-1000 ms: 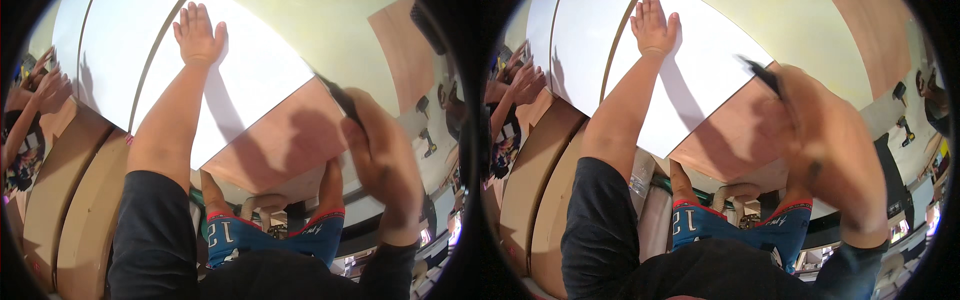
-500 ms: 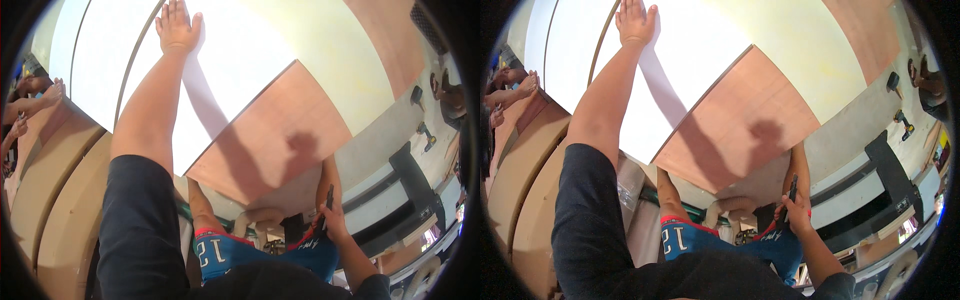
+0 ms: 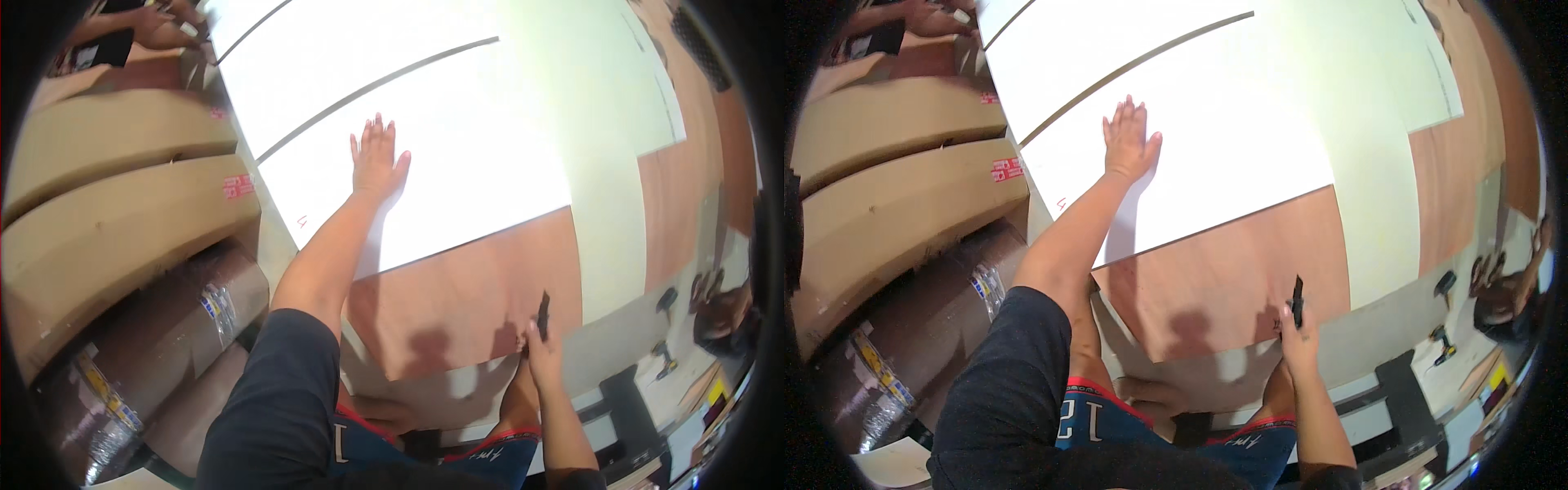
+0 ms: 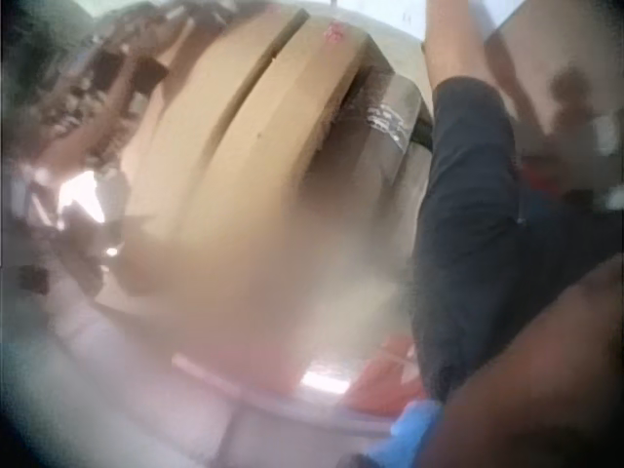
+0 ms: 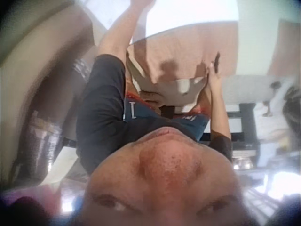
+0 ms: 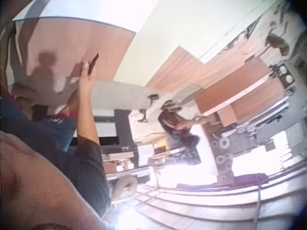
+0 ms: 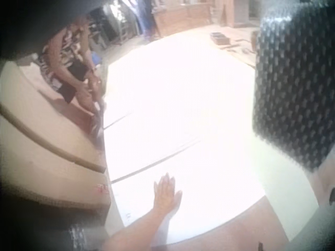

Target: The person places white panels into an edge-banding machine and later uses a utility knife to trim a protective film or edge from the panels on a work surface.

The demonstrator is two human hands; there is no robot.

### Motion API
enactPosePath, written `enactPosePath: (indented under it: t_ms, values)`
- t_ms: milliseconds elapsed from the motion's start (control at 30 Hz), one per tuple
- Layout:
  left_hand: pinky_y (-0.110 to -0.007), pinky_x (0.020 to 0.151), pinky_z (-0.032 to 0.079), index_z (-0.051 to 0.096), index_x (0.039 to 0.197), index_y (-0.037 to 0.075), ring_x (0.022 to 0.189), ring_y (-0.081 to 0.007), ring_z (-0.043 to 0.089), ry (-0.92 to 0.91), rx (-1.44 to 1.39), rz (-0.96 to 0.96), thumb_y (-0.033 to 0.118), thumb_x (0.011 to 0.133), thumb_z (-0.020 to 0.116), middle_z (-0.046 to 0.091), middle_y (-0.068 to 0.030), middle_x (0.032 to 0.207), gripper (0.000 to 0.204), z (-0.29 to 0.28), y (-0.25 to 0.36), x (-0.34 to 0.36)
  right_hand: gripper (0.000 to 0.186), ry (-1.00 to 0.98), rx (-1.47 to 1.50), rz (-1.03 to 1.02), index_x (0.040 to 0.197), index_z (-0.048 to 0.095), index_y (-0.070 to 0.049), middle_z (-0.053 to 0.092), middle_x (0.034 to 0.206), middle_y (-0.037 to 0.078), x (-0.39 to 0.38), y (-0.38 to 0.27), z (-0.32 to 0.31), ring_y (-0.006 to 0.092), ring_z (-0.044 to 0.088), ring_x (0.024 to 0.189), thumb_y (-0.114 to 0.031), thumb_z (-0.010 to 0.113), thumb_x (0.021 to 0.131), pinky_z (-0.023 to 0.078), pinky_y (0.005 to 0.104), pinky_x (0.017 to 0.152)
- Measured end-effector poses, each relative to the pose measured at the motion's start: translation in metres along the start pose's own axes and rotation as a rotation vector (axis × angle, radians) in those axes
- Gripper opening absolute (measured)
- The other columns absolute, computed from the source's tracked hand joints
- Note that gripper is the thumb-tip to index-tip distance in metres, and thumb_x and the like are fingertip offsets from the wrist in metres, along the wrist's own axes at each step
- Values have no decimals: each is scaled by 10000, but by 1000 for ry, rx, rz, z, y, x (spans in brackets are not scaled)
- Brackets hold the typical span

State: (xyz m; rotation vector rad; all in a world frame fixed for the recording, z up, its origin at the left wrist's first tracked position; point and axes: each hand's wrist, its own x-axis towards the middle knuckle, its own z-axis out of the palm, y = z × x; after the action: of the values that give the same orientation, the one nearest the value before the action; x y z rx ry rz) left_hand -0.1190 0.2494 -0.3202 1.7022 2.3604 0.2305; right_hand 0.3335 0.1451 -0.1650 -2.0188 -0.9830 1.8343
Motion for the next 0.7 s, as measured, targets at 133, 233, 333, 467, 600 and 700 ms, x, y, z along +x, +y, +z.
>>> enactPosePath:
  t_ms: [133, 233, 333, 467, 600, 700]
  values:
    - [-555, 1254, -9, 317, 1592, 95, 1569, -327, 136, 85, 39, -243, 483, 994, 496, 196, -152, 1692, 734, -6, -49, -17, 342, -65, -441, 64, 1240, 622, -34, 648, 842, 63, 85, -102, 68, 133, 624, 718, -275, 622, 997, 516, 339, 649]
    - [-543, 1259, -12, 307, 1602, 107, 1573, -317, 119, 64, 43, -284, 504, 999, 472, 199, -139, 1695, 740, -9, -44, -17, 318, 30, -819, -428, 1131, 649, -18, 651, 923, 97, 158, -160, 118, 186, 627, 908, -292, 643, 970, 497, 365, 817]
    - [-550, 1254, -16, 286, 1611, 117, 1578, -313, 90, 15, 9, -281, 533, 1005, 429, 158, -130, 1706, 749, -12, -41, -14, 323, 107, -514, -623, 928, 658, 18, 609, 806, 62, 222, -196, 171, 179, 576, 757, -303, 681, 948, 475, 346, 719]
    - [-569, 1246, -25, 254, 1626, 131, 1582, -312, 53, -66, 29, -292, 555, 1013, 385, 116, -116, 1716, 757, -13, -47, -14, 346, -79, -329, -360, 924, 667, 3, 614, 777, 39, 243, -228, 238, 162, 565, 731, -342, 692, 945, 483, 334, 707]
    - [-576, 1244, -31, 219, 1638, 140, 1585, -303, 26, -97, 40, -278, 576, 1018, 350, 67, -102, 1725, 768, -9, -46, -12, 418, -79, -574, -427, 903, 655, 13, 645, 790, 82, 274, -223, 253, 187, 590, 747, -401, 697, 939, 492, 362, 706]
    - [-579, 1244, -34, 210, 1640, 144, 1586, -305, 22, -118, 29, -286, 577, 1019, 350, 64, -99, 1726, 770, -11, -49, -16, 470, 65, -905, -528, 894, 645, 11, 648, 780, 112, 268, -235, 255, 224, 588, 722, -454, 695, 938, 494, 375, 710]
